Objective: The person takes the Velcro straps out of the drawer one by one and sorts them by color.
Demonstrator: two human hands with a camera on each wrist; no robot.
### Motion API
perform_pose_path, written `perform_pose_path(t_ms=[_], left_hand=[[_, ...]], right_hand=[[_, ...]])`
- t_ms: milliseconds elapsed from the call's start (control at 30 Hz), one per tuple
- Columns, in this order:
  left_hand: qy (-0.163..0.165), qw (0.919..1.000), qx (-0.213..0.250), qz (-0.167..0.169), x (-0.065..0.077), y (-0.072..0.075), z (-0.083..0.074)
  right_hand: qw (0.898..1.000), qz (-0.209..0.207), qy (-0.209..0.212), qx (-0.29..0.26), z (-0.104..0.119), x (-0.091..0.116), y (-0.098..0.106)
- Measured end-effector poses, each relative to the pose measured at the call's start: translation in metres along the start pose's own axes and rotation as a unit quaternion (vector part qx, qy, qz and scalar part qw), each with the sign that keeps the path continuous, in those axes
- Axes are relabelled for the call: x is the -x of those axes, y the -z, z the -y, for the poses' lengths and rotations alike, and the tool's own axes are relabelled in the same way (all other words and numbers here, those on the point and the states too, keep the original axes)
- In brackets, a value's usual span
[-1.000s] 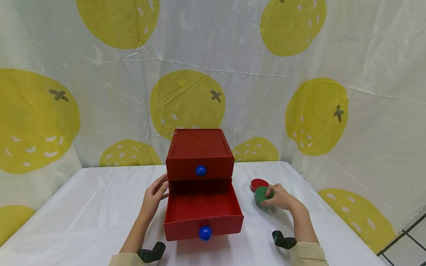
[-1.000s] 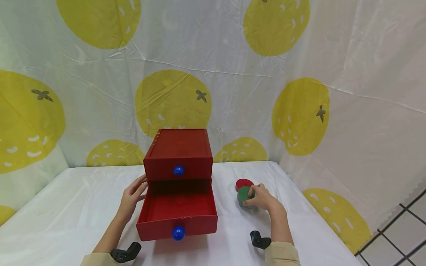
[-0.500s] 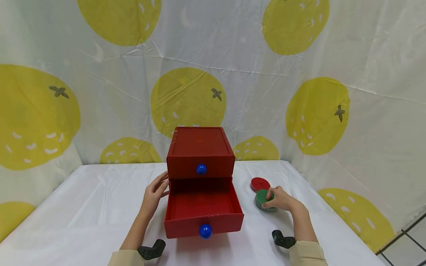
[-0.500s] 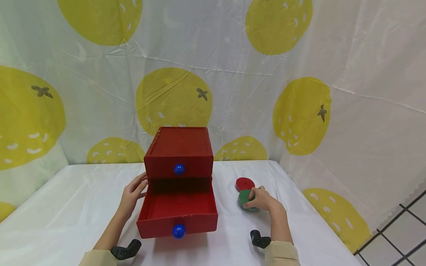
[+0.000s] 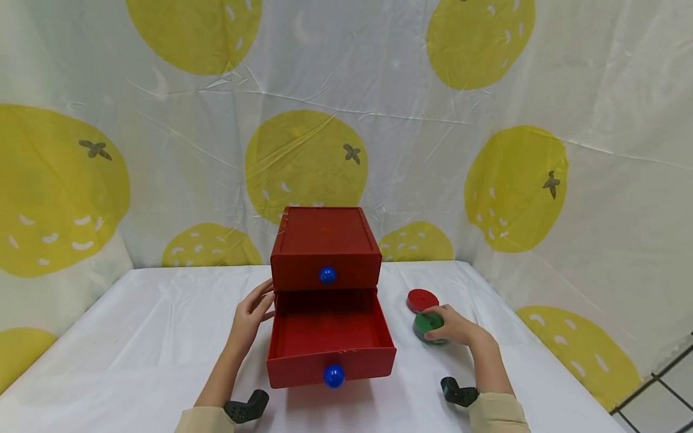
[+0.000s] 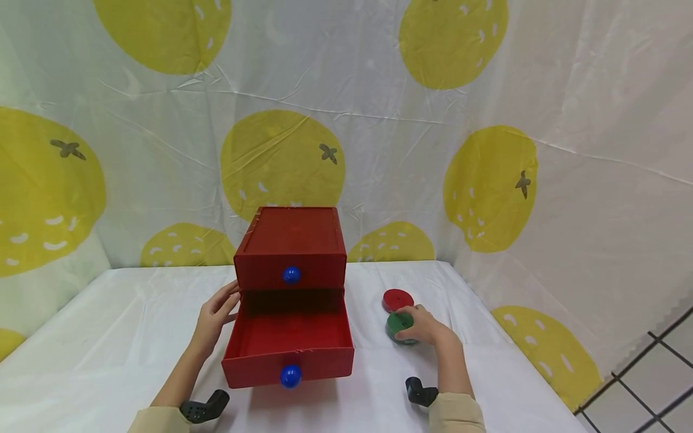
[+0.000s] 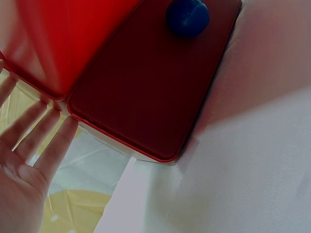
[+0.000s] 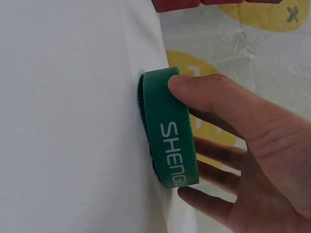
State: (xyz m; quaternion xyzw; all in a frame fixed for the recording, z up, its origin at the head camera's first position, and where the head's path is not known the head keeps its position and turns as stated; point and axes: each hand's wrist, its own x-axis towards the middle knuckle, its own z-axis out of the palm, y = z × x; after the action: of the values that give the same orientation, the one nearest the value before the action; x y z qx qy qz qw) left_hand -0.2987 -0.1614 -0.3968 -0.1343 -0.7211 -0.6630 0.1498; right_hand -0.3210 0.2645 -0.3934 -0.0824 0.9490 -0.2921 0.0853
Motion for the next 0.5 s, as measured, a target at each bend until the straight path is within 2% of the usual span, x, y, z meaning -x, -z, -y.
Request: perform_pose_path(t_ms=[167,500], left_hand=[[-0.002,1.0,0.001,0.002,0.0001,0.0003,0.0015],[-0.001,1.0,-0.001,-0.001,-0.0012,0.0005,0.0022]], right_hand=[[1.0,-0.003,-0.022,0.014,0.0014,-0.0006,-0.0031],[0.999,-0.006,-0.029,0.016,0.0028,0.0017,0.0008]])
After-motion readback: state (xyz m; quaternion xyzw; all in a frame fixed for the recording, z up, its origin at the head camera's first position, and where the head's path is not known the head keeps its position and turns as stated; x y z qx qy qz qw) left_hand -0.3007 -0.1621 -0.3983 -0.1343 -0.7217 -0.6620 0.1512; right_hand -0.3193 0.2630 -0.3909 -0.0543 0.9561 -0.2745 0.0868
